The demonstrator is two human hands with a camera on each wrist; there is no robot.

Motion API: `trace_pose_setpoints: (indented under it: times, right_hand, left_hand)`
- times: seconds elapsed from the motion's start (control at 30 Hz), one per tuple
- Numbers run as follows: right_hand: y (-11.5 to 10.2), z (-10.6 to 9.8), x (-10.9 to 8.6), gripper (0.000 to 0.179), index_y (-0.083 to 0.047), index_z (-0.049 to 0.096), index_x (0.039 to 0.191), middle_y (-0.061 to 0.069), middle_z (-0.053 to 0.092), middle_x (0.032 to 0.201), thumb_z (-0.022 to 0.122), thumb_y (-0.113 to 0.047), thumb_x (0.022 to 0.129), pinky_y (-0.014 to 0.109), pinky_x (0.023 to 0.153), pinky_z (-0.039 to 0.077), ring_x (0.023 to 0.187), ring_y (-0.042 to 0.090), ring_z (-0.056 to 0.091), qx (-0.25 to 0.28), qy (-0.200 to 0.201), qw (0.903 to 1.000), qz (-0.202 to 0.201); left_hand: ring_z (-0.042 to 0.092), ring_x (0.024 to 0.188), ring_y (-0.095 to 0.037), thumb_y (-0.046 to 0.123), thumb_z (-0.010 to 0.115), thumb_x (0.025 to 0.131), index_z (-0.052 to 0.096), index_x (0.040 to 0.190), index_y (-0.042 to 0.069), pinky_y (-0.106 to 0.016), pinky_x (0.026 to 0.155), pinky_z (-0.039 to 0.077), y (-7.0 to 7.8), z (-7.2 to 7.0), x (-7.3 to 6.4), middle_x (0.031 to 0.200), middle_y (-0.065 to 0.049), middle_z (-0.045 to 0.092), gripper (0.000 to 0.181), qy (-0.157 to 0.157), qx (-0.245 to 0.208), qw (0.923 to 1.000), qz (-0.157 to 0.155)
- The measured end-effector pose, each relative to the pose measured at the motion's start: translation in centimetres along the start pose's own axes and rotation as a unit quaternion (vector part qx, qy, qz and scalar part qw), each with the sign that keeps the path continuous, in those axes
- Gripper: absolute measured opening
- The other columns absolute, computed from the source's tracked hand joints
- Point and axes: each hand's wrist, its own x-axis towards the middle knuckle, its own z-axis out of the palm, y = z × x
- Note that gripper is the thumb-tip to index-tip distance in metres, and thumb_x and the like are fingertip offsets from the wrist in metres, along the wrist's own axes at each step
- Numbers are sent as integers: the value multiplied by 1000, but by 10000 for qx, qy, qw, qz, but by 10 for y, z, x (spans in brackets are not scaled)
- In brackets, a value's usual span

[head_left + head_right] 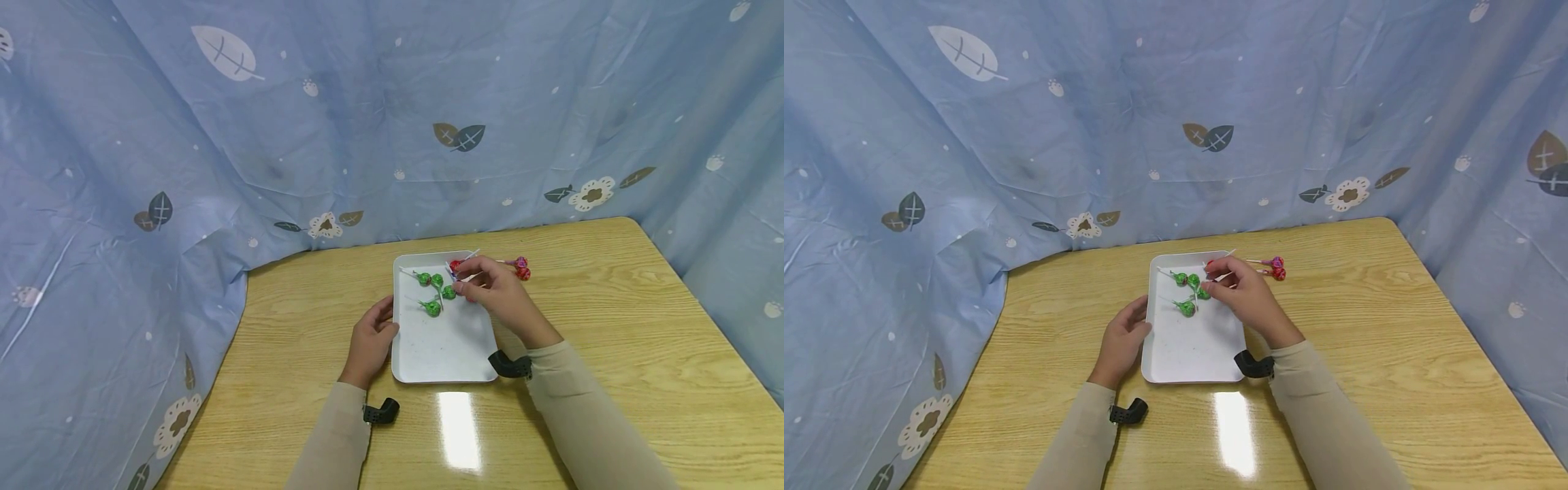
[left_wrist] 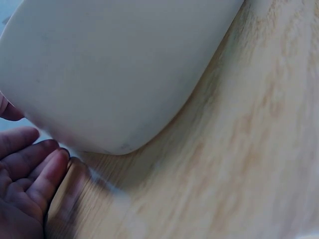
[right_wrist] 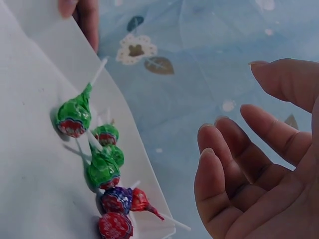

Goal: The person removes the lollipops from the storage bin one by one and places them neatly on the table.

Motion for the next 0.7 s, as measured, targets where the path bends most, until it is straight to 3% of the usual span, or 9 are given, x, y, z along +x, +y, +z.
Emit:
trace_pose_setpoints:
  times: [0.27,0.7]
  right_hand:
    - [4,10,0,28,-6,71,126,14,69,126,79,-18,102,37,82,57,103,30,66,-173,-117,9997,116]
    - [4,21,1,32,-3,71,128,23,69,122,82,-14,100,42,82,55,99,29,66,-270,-342,9990,111]
  left_hand:
    - [67,124,-29,2,62,102,57,157,4,-42,101,57,3,0,-1,142,-12,67,55,-8,-38,10000,45]
    - [68,122,-27,2,63,101,59,156,7,-44,102,57,1,1,1,141,-10,68,55,26,-31,10000,-4]
